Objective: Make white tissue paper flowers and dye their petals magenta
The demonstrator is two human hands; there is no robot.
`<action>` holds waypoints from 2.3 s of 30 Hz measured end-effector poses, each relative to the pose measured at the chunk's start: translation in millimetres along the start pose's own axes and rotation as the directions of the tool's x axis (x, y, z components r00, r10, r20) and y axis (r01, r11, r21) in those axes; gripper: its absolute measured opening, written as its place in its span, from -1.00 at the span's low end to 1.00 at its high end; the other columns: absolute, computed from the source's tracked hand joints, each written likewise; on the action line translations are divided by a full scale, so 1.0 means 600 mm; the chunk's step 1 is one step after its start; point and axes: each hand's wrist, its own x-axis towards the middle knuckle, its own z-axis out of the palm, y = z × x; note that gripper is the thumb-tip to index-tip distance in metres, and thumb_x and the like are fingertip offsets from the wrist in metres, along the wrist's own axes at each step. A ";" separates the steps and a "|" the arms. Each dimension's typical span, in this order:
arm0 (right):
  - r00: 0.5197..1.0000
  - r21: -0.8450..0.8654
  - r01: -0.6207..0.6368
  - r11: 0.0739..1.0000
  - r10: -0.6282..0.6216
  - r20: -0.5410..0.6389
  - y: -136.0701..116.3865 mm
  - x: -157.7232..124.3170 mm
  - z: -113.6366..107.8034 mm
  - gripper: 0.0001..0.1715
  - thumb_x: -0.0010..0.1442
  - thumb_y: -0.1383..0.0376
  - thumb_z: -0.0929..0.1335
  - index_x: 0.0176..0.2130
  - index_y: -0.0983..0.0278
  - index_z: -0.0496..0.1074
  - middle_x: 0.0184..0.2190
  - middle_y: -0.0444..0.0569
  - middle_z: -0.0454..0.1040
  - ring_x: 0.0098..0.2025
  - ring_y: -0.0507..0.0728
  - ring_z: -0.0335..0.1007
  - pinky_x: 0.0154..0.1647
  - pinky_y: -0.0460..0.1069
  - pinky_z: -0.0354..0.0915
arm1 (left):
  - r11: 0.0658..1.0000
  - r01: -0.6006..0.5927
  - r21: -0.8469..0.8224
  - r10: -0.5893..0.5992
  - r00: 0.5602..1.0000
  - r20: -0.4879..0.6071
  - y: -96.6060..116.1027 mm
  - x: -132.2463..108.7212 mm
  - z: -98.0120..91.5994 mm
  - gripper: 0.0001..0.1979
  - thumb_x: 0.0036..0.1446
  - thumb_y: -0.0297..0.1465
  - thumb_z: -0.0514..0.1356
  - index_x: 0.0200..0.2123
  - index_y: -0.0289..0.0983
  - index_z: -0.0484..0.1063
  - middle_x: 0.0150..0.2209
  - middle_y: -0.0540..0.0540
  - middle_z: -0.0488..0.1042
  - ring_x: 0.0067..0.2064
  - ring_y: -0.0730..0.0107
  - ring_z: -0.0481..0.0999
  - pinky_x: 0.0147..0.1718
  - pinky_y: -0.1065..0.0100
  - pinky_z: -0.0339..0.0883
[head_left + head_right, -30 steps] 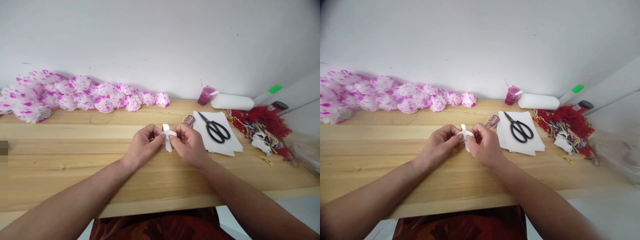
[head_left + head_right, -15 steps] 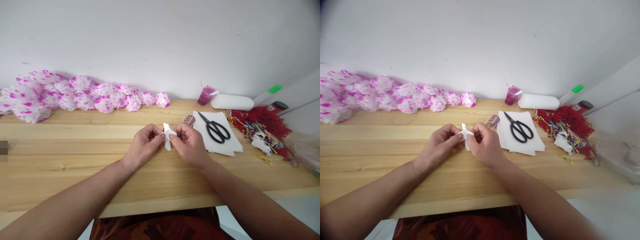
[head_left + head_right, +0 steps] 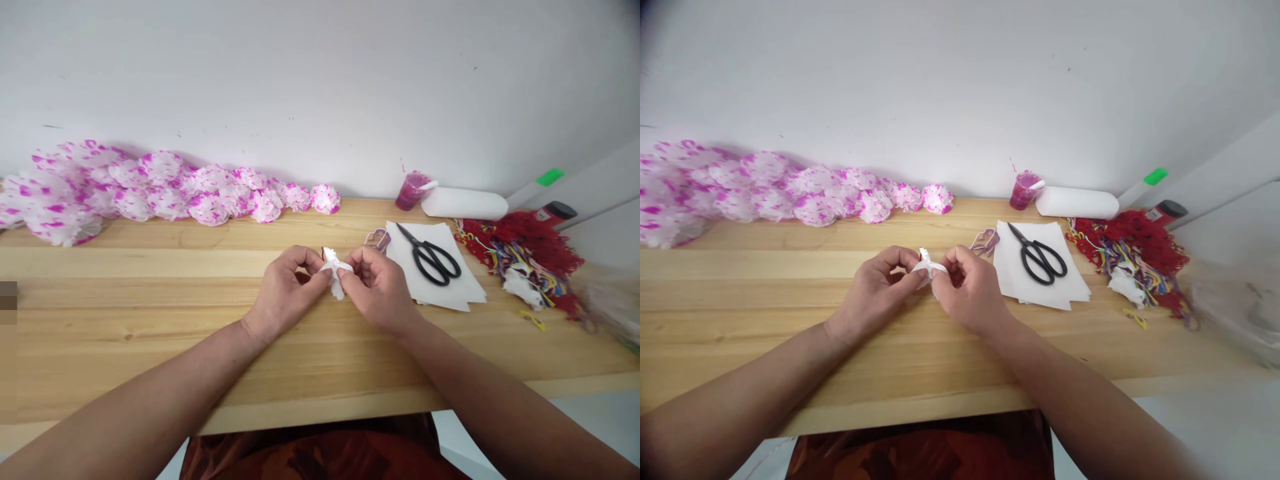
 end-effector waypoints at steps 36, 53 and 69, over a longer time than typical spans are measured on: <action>0.997 0.089 -0.067 0.994 0.062 0.051 0.004 0.003 -0.002 -0.80 0.19 0.24 0.35 -0.42 0.22 0.27 -0.56 -0.20 0.34 -0.51 0.00 0.26 -0.51 -0.09 0.19 | 0.993 0.083 -0.086 -0.075 0.994 0.083 0.005 0.000 -0.004 -0.78 0.09 -0.27 0.28 -0.43 -0.26 0.34 -0.48 0.04 0.41 -0.48 0.49 0.36 -0.51 0.46 0.22; 0.997 0.126 -0.046 0.991 0.037 0.071 0.000 0.003 -0.002 -0.83 0.21 0.27 0.35 -0.39 0.22 0.26 -0.54 -0.21 0.29 -0.50 0.00 0.21 -0.50 -0.07 0.16 | 0.992 0.082 -0.097 -0.075 0.995 0.069 0.003 0.002 -0.005 -0.79 0.11 -0.28 0.26 -0.42 -0.26 0.33 -0.49 0.05 0.38 -0.48 0.51 0.31 -0.50 0.45 0.19; 0.998 0.001 0.055 0.998 -0.055 0.021 -0.004 -0.001 -0.003 -0.78 0.18 0.34 0.34 -0.44 0.22 0.21 -0.56 -0.23 0.22 -0.52 -0.01 0.13 -0.53 -0.07 0.11 | 0.999 0.005 -0.047 -0.002 0.997 0.071 0.000 -0.001 -0.002 -0.82 0.13 -0.29 0.27 -0.34 -0.26 0.38 -0.43 0.05 0.39 -0.42 0.50 0.35 -0.46 0.47 0.25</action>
